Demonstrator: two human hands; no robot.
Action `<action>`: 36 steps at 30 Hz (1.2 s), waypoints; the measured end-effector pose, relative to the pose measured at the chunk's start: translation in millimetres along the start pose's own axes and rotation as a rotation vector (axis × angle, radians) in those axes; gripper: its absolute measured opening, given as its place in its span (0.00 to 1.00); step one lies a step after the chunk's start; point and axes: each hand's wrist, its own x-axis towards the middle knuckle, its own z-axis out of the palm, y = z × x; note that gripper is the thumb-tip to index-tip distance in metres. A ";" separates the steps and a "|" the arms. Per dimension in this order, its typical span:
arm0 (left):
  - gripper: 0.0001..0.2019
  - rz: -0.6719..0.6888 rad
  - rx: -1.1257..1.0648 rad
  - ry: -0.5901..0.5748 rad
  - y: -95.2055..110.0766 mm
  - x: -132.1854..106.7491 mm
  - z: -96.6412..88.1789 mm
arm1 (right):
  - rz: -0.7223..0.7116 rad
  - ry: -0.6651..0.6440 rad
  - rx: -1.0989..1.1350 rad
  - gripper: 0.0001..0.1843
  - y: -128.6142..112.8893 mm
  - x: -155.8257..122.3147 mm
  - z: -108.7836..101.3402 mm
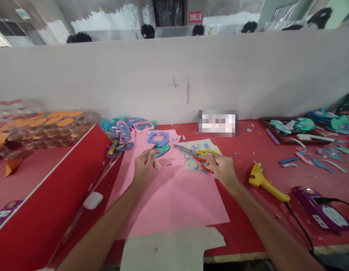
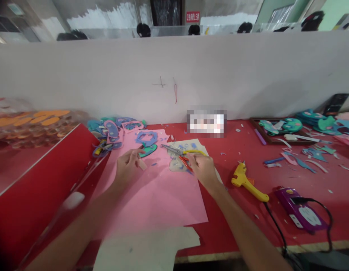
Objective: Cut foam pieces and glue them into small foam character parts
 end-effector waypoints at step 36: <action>0.14 -0.133 -0.056 -0.158 -26.3 22.6 -3.1 | -0.335 -0.091 -0.076 0.30 5.8 -6.4 12.8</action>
